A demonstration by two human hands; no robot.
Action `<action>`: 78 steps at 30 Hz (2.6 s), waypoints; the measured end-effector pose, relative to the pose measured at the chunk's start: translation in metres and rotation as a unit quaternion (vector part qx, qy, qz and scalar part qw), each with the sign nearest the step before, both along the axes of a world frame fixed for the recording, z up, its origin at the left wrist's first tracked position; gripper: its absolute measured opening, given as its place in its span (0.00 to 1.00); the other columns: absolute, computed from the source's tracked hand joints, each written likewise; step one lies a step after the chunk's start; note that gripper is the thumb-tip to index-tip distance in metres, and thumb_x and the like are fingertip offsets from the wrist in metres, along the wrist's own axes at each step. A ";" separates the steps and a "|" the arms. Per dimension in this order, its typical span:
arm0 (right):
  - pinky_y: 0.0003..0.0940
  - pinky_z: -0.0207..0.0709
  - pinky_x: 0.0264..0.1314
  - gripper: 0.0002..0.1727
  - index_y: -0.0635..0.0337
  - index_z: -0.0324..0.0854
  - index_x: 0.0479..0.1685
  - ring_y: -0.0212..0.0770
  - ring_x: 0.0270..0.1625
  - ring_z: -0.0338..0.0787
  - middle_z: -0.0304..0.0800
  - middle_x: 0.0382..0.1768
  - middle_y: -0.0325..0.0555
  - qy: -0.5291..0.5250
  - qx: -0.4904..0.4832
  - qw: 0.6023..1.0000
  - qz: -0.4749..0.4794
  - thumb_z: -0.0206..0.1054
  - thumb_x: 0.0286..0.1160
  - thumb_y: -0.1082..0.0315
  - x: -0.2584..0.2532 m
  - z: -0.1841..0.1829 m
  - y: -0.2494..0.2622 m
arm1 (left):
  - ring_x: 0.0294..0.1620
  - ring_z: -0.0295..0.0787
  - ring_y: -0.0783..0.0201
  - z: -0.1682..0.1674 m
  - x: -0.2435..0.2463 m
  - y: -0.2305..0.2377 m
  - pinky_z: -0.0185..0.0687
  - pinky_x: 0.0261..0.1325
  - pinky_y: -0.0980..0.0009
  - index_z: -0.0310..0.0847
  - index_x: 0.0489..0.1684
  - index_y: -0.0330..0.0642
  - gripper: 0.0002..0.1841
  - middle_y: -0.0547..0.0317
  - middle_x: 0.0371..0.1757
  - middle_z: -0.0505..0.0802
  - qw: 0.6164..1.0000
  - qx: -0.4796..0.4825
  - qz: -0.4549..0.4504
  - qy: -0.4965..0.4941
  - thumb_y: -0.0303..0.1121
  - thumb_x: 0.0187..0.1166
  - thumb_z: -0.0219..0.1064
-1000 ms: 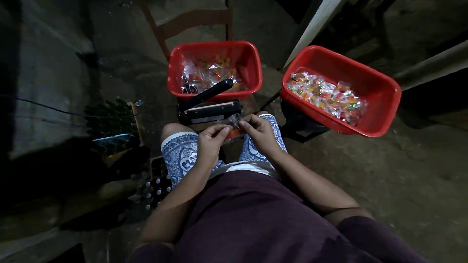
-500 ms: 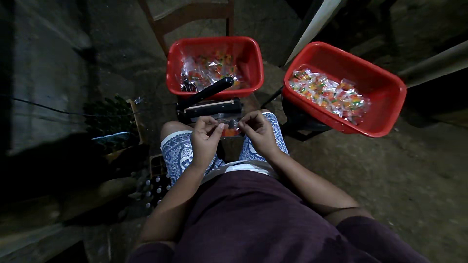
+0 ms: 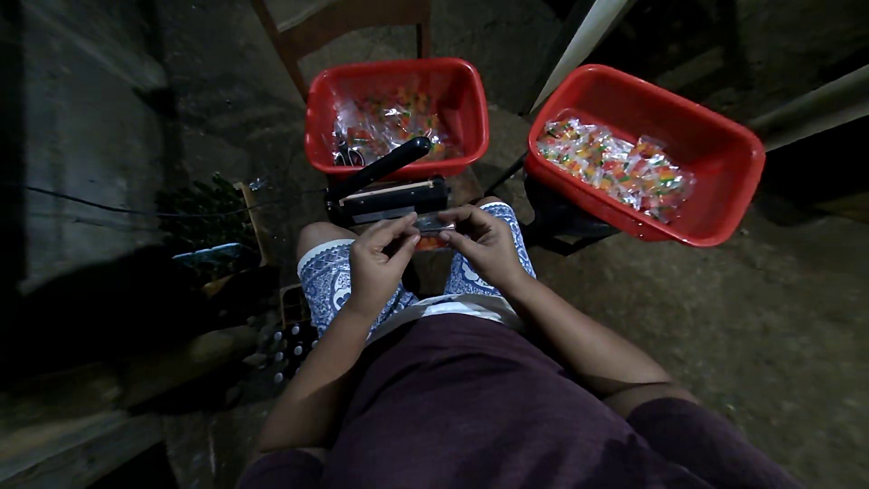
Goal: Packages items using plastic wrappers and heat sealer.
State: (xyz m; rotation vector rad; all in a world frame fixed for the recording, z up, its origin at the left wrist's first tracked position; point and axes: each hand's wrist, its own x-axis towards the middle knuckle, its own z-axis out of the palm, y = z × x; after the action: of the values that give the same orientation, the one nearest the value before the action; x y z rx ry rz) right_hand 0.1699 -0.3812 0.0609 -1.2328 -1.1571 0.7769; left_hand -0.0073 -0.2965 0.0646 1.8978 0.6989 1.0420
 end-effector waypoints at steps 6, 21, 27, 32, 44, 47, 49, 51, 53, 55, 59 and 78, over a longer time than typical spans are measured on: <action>0.26 0.84 0.56 0.11 0.69 0.89 0.51 0.34 0.46 0.91 0.92 0.45 0.51 -0.224 0.046 0.972 -0.055 0.72 0.73 0.74 0.005 0.003 -0.001 | 0.46 0.91 0.65 0.006 0.000 -0.001 0.86 0.55 0.73 0.92 0.53 0.33 0.11 0.47 0.47 0.93 0.991 0.081 0.007 0.106 0.25 0.77 0.70; 0.20 0.80 0.38 0.04 0.58 0.84 0.39 0.24 0.30 0.83 0.86 0.29 0.33 0.062 -0.136 0.989 0.010 0.66 0.82 0.70 0.017 0.002 0.007 | 0.34 0.88 0.74 0.003 0.011 0.008 0.88 0.41 0.76 0.87 0.45 0.36 0.10 0.60 0.39 0.92 0.966 -0.252 -0.033 0.053 0.32 0.89 0.61; 0.21 0.80 0.38 0.04 0.58 0.83 0.38 0.24 0.30 0.83 0.85 0.29 0.33 0.103 -0.146 0.984 0.012 0.65 0.82 0.71 0.017 -0.004 0.011 | 0.41 0.91 0.69 0.000 0.011 0.002 0.91 0.44 0.72 0.83 0.55 0.37 0.11 0.60 0.45 0.92 0.916 -0.395 -0.072 -0.014 0.19 0.78 0.67; 0.20 0.80 0.37 0.05 0.58 0.83 0.38 0.23 0.29 0.82 0.85 0.28 0.32 0.106 -0.143 0.984 0.019 0.65 0.83 0.71 0.017 -0.011 0.015 | 0.40 0.93 0.69 -0.007 0.016 0.002 0.91 0.45 0.72 0.85 0.52 0.34 0.09 0.58 0.42 0.94 0.908 -0.415 -0.039 -0.031 0.18 0.79 0.67; 0.26 0.80 0.40 0.08 0.66 0.83 0.41 0.28 0.31 0.82 0.84 0.30 0.40 0.134 -0.203 0.970 -0.011 0.65 0.84 0.69 0.017 -0.057 0.062 | 0.40 0.86 0.72 -0.050 0.029 0.021 0.82 0.41 0.77 0.83 0.53 0.43 0.09 0.62 0.46 0.91 0.839 -0.535 0.047 -0.094 0.21 0.82 0.65; 0.28 0.82 0.42 0.09 0.67 0.83 0.42 0.28 0.32 0.84 0.85 0.31 0.41 0.109 -0.222 0.969 -0.017 0.65 0.85 0.69 0.021 -0.068 0.081 | 0.38 0.85 0.72 -0.063 0.039 0.032 0.81 0.40 0.77 0.82 0.54 0.42 0.08 0.62 0.44 0.90 0.837 -0.532 0.080 -0.105 0.22 0.83 0.64; 0.29 0.82 0.42 0.09 0.69 0.83 0.43 0.30 0.33 0.84 0.86 0.32 0.44 0.100 -0.237 0.966 -0.022 0.65 0.85 0.69 0.024 -0.075 0.094 | 0.35 0.84 0.73 -0.074 0.048 0.041 0.80 0.39 0.78 0.82 0.53 0.42 0.07 0.62 0.41 0.89 0.830 -0.536 0.108 -0.113 0.24 0.83 0.65; 0.31 0.83 0.43 0.10 0.70 0.83 0.43 0.32 0.34 0.85 0.86 0.33 0.46 0.095 -0.258 0.961 -0.032 0.66 0.85 0.68 0.027 -0.084 0.108 | 0.35 0.83 0.72 -0.086 0.057 0.052 0.81 0.39 0.77 0.80 0.52 0.41 0.06 0.61 0.40 0.88 0.822 -0.542 0.125 -0.124 0.24 0.84 0.65; 0.35 0.81 0.43 0.12 0.72 0.82 0.46 0.35 0.34 0.84 0.86 0.35 0.49 0.069 -0.283 0.956 -0.040 0.66 0.84 0.68 0.030 -0.091 0.122 | 0.34 0.83 0.72 -0.098 0.065 0.061 0.81 0.39 0.77 0.80 0.52 0.40 0.06 0.61 0.40 0.87 0.815 -0.548 0.134 -0.132 0.24 0.84 0.64; 0.41 0.84 0.53 0.13 0.73 0.84 0.51 0.41 0.42 0.88 0.89 0.43 0.55 0.023 -0.309 0.950 -0.034 0.66 0.84 0.67 0.036 -0.099 0.133 | 0.33 0.83 0.72 -0.107 0.072 0.070 0.82 0.39 0.78 0.80 0.54 0.38 0.07 0.60 0.41 0.88 0.806 -0.558 0.147 -0.128 0.25 0.84 0.65; 0.56 0.80 0.66 0.17 0.71 0.85 0.57 0.55 0.55 0.91 0.91 0.51 0.63 -0.093 -0.335 0.938 0.000 0.63 0.87 0.63 0.053 -0.114 0.148 | 0.35 0.84 0.71 -0.117 0.081 0.085 0.83 0.42 0.78 0.79 0.54 0.36 0.07 0.58 0.41 0.88 0.780 -0.586 0.173 -0.138 0.23 0.83 0.65; 0.72 0.39 0.89 0.26 0.52 0.82 0.77 0.54 0.90 0.65 0.78 0.82 0.45 -0.427 -0.227 0.874 0.044 0.43 0.94 0.57 0.074 -0.080 0.184 | 0.36 0.84 0.70 -0.119 0.085 0.098 0.83 0.43 0.77 0.79 0.56 0.34 0.10 0.55 0.43 0.87 0.761 -0.606 0.213 -0.091 0.25 0.82 0.67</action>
State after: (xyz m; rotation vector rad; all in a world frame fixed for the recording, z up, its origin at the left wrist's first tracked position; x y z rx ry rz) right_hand 0.2438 -0.1968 -0.0192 -2.0455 -1.8093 0.5818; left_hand 0.0779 -0.1983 -0.0541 0.4972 1.3008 0.6780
